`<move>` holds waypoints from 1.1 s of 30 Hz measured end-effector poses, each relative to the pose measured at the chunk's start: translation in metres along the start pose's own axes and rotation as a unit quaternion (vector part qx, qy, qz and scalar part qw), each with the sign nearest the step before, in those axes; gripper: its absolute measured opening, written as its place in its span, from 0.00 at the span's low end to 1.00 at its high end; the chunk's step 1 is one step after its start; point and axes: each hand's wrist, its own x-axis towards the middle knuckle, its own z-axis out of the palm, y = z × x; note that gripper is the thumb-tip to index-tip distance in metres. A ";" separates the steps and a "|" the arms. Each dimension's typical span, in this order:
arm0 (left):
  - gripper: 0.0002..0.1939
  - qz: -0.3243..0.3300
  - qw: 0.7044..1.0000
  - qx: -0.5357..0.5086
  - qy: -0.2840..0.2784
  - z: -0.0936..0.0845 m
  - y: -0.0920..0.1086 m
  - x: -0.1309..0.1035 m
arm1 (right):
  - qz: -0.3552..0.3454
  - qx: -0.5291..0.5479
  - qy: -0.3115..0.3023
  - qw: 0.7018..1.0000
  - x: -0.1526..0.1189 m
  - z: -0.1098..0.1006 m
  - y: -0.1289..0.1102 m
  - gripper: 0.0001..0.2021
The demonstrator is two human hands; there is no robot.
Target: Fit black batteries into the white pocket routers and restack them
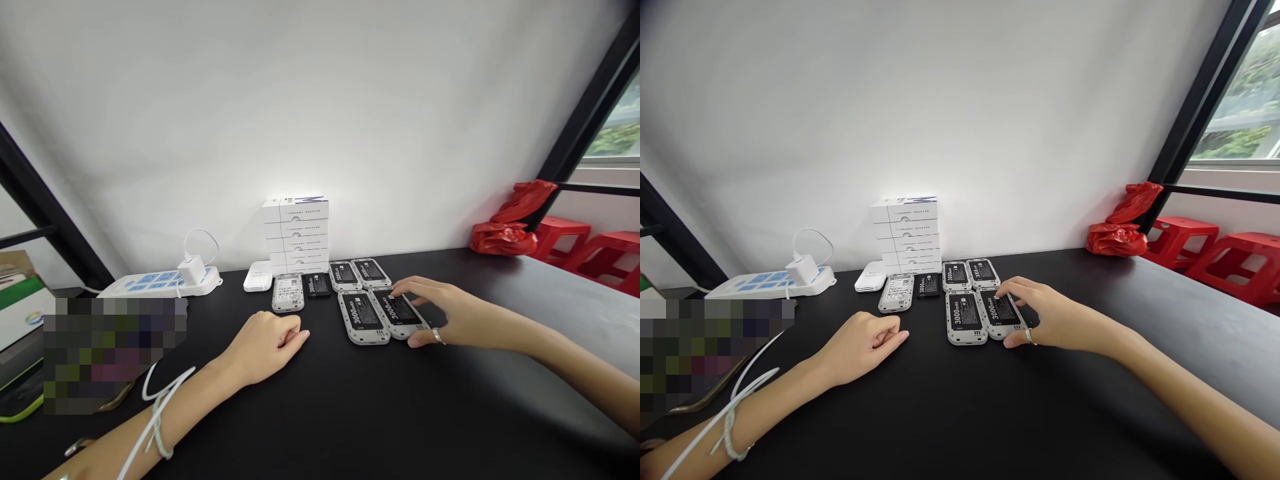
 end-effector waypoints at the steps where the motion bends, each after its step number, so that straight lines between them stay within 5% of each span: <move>1: 0.20 -0.001 1.000 0.001 -0.001 0.000 0.000 0.000 | -0.010 -0.007 0.011 1.000 0.001 -0.002 -0.002 0.36; 5: 0.20 -0.001 1.000 -0.005 -0.006 0.000 0.001 0.000 | -0.068 0.042 0.058 0.995 0.021 -0.011 -0.030 0.35; 8: 0.19 0.005 0.999 -0.039 0.006 -0.002 0.000 -0.001 | -0.123 0.070 0.004 0.990 0.057 -0.007 -0.067 0.34; 12: 0.18 0.031 0.989 -0.104 0.097 -0.003 -0.006 -0.003 | -0.201 0.008 -0.048 0.978 0.115 0.017 -0.107 0.45; 16: 0.18 0.026 0.984 -0.100 0.146 -0.003 -0.011 -0.003 | -0.209 -0.042 -0.053 0.976 0.148 0.036 -0.123 0.45; 24: 0.19 0.025 0.978 -0.102 0.179 -0.003 -0.012 -0.002 | -0.155 0.033 -0.110 0.981 0.141 0.035 -0.130 0.57; 30: 0.14 -0.013 0.974 -0.118 0.192 -0.009 -0.009 0.000 | -0.154 0.078 -0.074 0.982 0.121 0.021 -0.117 0.56; 33: 0.30 -0.033 0.985 -0.118 0.119 -0.008 -0.010 0.001 | -0.159 0.056 -0.074 0.983 0.100 0.017 -0.106 0.55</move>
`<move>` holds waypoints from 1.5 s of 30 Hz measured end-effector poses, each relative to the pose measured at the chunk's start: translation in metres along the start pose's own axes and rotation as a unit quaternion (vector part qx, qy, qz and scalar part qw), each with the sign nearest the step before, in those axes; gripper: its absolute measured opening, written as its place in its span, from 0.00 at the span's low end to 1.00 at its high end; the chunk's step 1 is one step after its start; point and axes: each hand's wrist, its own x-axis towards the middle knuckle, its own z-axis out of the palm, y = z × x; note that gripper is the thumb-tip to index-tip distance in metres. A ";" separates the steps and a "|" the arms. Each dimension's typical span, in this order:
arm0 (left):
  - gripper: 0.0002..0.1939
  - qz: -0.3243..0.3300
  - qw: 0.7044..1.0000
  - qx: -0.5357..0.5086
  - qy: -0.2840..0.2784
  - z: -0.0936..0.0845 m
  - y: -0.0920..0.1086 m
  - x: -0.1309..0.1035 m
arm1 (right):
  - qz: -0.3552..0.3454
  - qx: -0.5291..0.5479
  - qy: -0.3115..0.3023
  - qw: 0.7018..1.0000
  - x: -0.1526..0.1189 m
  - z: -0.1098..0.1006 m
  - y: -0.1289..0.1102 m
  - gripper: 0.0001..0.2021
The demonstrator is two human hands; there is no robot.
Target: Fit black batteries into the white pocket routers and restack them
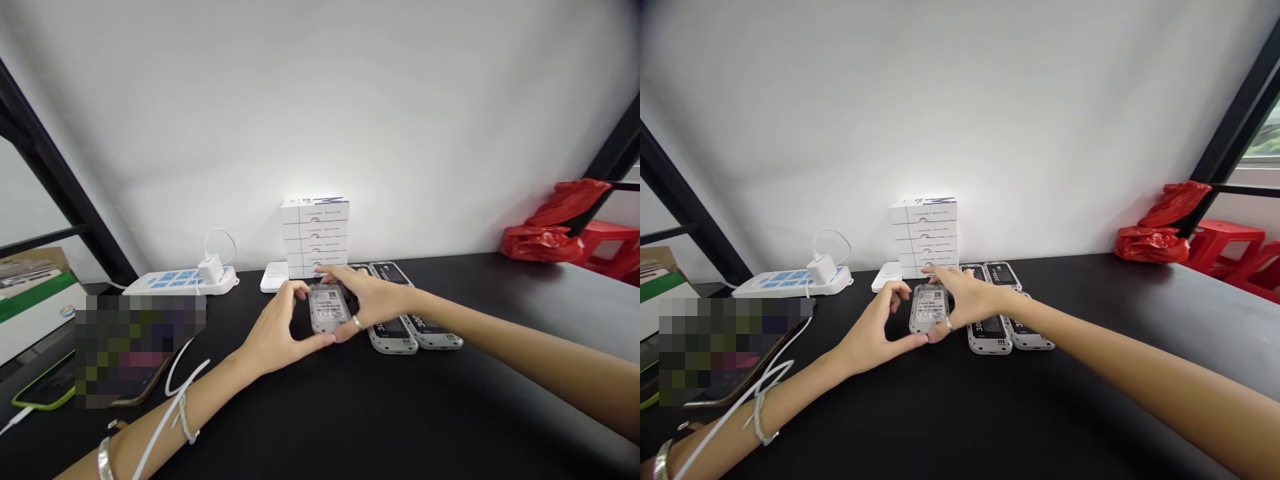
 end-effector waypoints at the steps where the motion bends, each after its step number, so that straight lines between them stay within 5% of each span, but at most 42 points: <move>1: 0.38 -0.005 0.999 -0.009 -0.032 0.000 -0.001 0.001 | 0.000 -0.011 0.004 1.000 -0.008 0.002 0.001 0.55; 4: 0.48 0.005 0.991 -0.071 -0.116 0.001 -0.004 0.005 | 0.011 -0.033 0.002 0.999 -0.025 0.010 0.001 0.54; 8: 0.45 0.020 0.982 -0.110 -0.153 0.001 -0.002 0.008 | 0.002 -0.002 -0.008 1.000 -0.029 0.007 0.003 0.53; 13: 0.47 0.011 0.989 -0.080 -0.122 0.005 -0.002 0.006 | -0.009 -0.023 0.015 1.000 -0.010 -0.017 0.018 0.29; 17: 0.47 0.012 0.988 -0.061 -0.142 0.004 -0.005 0.005 | -0.006 -0.133 -0.010 0.991 0.010 -0.019 0.028 0.32; 38: 0.41 0.088 0.977 0.083 -0.176 -0.016 -0.008 0.005 | 0.025 -0.130 -0.016 0.991 0.028 -0.017 0.022 0.45; 45: 0.41 0.106 0.979 0.071 -0.160 -0.015 -0.012 0.005 | 0.077 -0.151 -0.020 0.985 0.033 -0.016 0.018 0.41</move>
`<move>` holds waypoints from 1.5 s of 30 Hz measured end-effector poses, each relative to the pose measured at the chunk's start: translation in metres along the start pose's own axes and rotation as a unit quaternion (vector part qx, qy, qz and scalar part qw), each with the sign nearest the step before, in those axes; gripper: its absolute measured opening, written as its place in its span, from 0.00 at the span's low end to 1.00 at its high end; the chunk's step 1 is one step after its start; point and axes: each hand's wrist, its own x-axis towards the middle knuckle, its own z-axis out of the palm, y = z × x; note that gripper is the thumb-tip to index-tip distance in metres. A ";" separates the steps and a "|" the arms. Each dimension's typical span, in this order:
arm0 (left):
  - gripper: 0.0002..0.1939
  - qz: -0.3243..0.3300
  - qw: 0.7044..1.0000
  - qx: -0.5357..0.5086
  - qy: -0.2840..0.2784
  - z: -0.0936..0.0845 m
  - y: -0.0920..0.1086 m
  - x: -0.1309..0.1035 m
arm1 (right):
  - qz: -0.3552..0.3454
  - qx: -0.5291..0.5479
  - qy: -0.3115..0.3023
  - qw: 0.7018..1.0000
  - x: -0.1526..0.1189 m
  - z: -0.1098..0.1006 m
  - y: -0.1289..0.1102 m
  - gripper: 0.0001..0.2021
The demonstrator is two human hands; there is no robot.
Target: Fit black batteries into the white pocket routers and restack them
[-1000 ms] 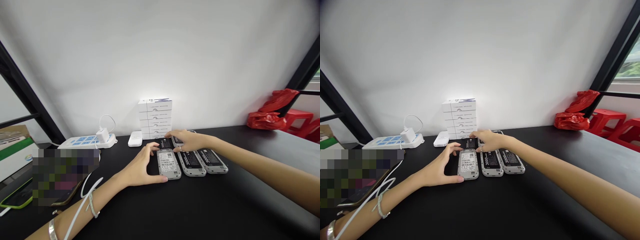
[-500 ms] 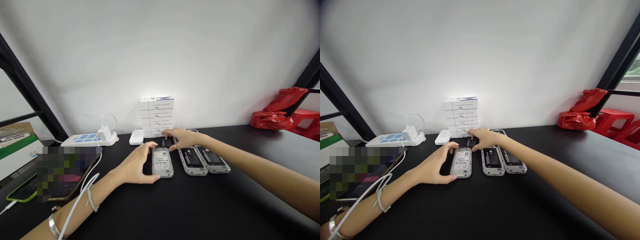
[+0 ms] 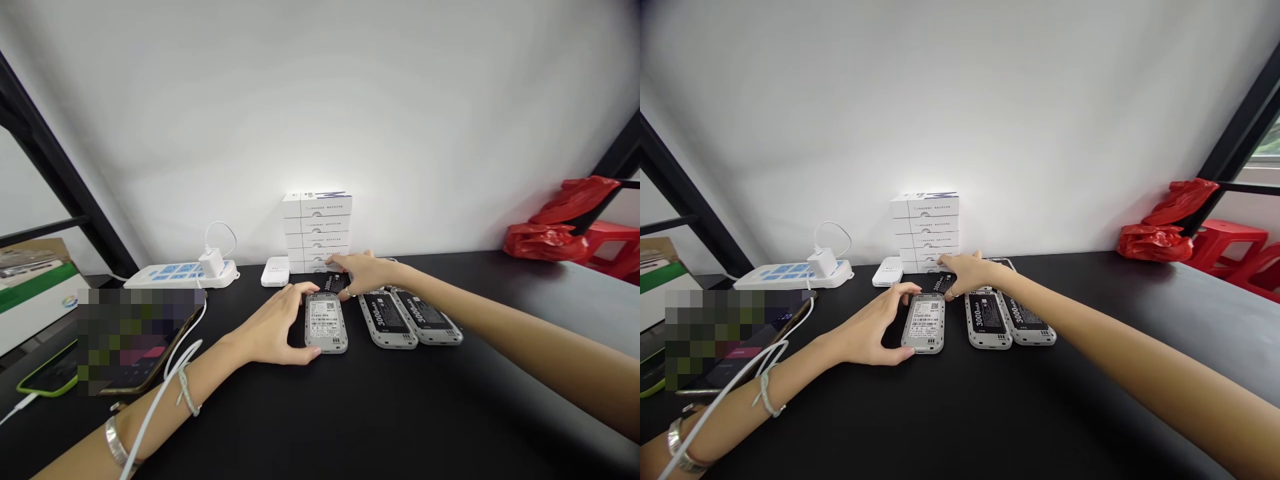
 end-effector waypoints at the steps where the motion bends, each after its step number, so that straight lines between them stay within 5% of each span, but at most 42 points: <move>1: 0.41 0.000 1.000 -0.001 -0.002 0.000 0.000 0.000 | 0.003 -0.001 0.011 1.000 0.000 0.000 -0.001 0.39; 10: 0.42 -0.046 0.998 -0.035 0.025 0.007 -0.001 0.002 | -0.058 -0.096 0.218 0.970 -0.024 0.006 -0.011 0.27; 15: 0.43 -0.061 0.995 -0.070 0.031 0.009 -0.004 0.003 | -0.090 0.067 0.119 0.987 -0.037 0.008 -0.023 0.30; 23: 0.45 -0.070 0.994 -0.077 0.034 0.011 -0.008 0.002 | -0.092 0.134 -0.012 0.987 -0.047 0.006 -0.026 0.31; 27: 0.44 -0.063 0.994 -0.076 0.041 0.013 -0.008 0.002 | -0.104 0.040 0.002 0.994 -0.054 0.020 -0.034 0.37; 31: 0.45 -0.066 0.992 -0.098 0.036 0.014 -0.007 0.002 | -0.181 -0.049 0.073 0.980 -0.051 0.029 -0.036 0.32; 35: 0.44 -0.062 0.990 -0.122 0.032 0.013 -0.006 0.002 | -0.130 0.030 0.002 0.991 -0.042 0.024 -0.036 0.37; 38: 0.45 -0.061 0.988 -0.137 0.032 0.012 -0.003 0.002 | -0.108 0.074 0.024 0.991 -0.044 0.016 -0.034 0.38; 41: 0.44 -0.063 0.990 -0.121 0.035 0.011 0.000 0.002 | -0.079 0.103 0.063 0.989 -0.054 0.006 -0.017 0.37; 45: 0.37 -0.069 0.993 -0.097 0.027 0.010 0.003 0.002 | -0.004 0.129 0.082 0.988 -0.069 -0.008 0.040 0.34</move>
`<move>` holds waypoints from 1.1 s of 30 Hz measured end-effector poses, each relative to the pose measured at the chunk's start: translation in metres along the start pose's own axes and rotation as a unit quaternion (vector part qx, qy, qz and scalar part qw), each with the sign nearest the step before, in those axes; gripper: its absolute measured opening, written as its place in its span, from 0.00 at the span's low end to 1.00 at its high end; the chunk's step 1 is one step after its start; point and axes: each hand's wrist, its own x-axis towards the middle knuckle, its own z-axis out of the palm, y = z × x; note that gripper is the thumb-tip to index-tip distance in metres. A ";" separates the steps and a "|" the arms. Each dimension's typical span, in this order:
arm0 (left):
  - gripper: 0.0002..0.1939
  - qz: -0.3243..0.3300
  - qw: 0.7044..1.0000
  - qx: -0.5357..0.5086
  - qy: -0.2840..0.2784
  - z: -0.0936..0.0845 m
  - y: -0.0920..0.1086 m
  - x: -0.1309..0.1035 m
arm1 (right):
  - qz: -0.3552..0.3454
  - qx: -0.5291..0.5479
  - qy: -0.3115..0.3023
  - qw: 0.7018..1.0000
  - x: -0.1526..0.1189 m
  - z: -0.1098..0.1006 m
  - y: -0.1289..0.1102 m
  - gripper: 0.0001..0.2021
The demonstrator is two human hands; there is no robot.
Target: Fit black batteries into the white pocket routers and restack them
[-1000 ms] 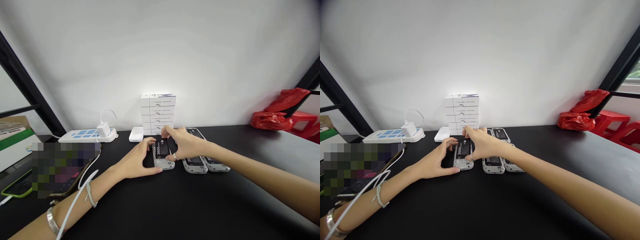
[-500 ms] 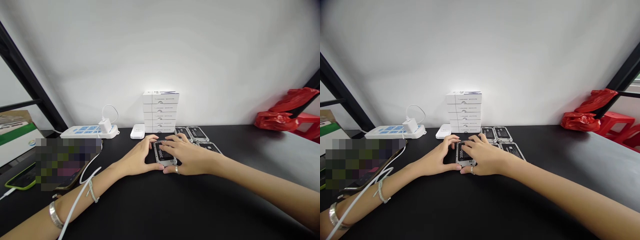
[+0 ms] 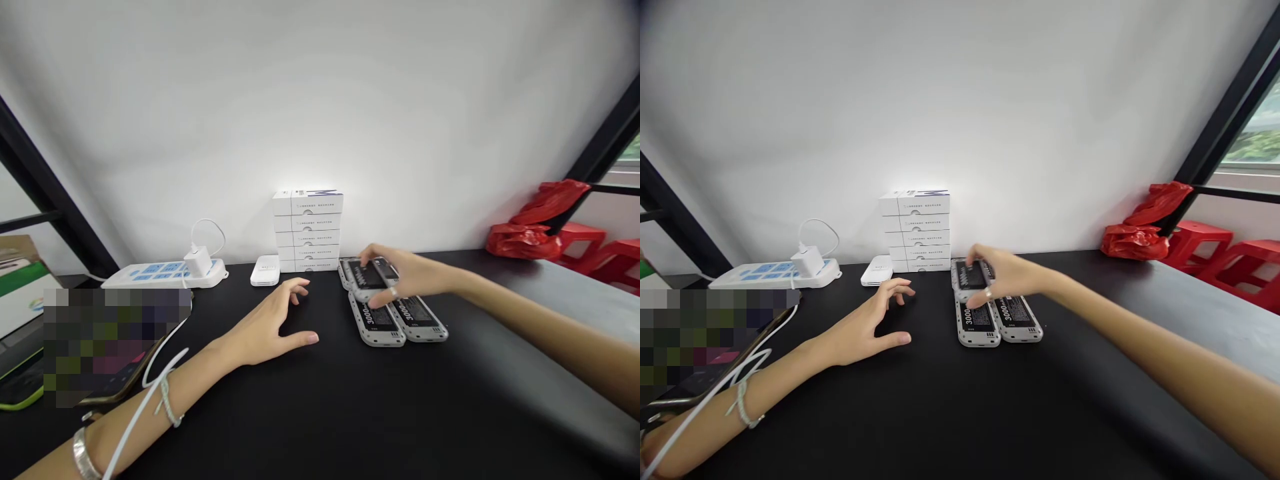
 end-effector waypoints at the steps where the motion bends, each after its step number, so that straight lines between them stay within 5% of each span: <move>1: 0.36 -0.001 1.000 0.004 -0.004 0.000 0.000 0.000 | 0.012 0.000 0.009 1.000 -0.001 -0.006 0.015 0.33; 5: 0.32 -0.017 1.000 0.014 -0.010 -0.001 0.002 0.001 | 0.063 0.022 0.024 0.997 0.001 -0.015 0.063 0.32; 8: 0.29 -0.021 1.000 0.020 -0.007 -0.002 0.005 0.001 | 0.071 0.022 -0.003 0.997 0.005 -0.012 0.073 0.32; 10: 0.24 -0.025 0.999 0.032 0.001 -0.002 0.006 0.002 | 0.045 -0.013 -0.003 0.999 0.002 -0.008 0.065 0.33; 13: 0.14 -0.041 0.997 0.057 0.011 -0.002 0.006 0.003 | -0.051 -0.120 0.092 0.987 -0.013 0.006 0.031 0.30; 15: 0.13 -0.031 0.997 0.068 -0.011 0.000 0.006 0.004 | -0.132 -0.152 0.161 0.966 -0.030 0.025 0.000 0.15; 20: 0.18 0.085 0.987 0.123 -0.056 0.011 0.018 -0.002 | -0.338 -0.196 0.096 0.916 -0.064 0.083 -0.057 0.15; 26: 0.17 0.100 0.981 0.153 -0.069 0.017 0.027 -0.004 | -0.269 -0.086 0.023 0.959 -0.066 0.099 -0.063 0.13; 33: 0.17 0.080 0.983 0.153 -0.065 0.016 0.028 -0.003 | -0.285 -0.088 -0.001 0.955 -0.066 0.089 -0.064 0.13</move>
